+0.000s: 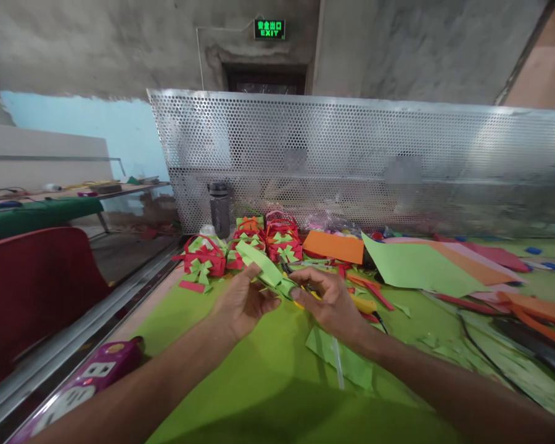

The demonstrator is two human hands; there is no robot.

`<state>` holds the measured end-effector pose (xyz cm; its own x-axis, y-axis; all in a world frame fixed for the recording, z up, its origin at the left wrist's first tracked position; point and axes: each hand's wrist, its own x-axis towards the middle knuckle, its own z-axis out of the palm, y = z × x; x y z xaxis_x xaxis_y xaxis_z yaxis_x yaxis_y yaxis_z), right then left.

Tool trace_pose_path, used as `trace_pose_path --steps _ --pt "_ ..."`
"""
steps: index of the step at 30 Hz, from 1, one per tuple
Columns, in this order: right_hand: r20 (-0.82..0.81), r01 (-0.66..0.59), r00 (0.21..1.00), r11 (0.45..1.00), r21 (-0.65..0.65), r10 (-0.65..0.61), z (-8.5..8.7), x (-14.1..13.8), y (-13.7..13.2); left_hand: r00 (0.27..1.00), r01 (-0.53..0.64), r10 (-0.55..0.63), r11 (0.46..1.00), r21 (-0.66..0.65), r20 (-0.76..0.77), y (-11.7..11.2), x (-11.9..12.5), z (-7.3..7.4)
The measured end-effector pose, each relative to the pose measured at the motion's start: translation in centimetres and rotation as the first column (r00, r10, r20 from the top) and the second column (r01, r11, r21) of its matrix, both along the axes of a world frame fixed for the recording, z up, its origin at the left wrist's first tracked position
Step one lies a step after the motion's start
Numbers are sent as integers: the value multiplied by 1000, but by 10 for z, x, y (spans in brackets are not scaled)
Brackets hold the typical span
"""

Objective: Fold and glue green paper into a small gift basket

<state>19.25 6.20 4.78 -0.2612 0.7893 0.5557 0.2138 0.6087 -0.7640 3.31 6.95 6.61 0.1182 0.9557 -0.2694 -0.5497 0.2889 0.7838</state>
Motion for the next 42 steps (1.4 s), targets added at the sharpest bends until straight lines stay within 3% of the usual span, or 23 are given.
trace_pose_path --steps 12,24,32,37,42 --pt "62 78 995 997 8 -79 3 0 -2 1000 -8 7 1000 29 5 0 3 -9" --pt "136 155 975 976 155 -176 10 -1 -10 998 -54 53 996 65 17 -6 11 -11" --pt "120 50 990 970 237 -80 5 0 -6 999 -47 46 998 49 10 -5 10 -6" --pt "146 106 978 962 250 -146 6 -1 -8 998 -47 45 997 55 39 -9 10 -6" --pt "159 152 963 924 350 -218 4 -1 -9 996 -59 57 998 31 75 -8 10 -4"
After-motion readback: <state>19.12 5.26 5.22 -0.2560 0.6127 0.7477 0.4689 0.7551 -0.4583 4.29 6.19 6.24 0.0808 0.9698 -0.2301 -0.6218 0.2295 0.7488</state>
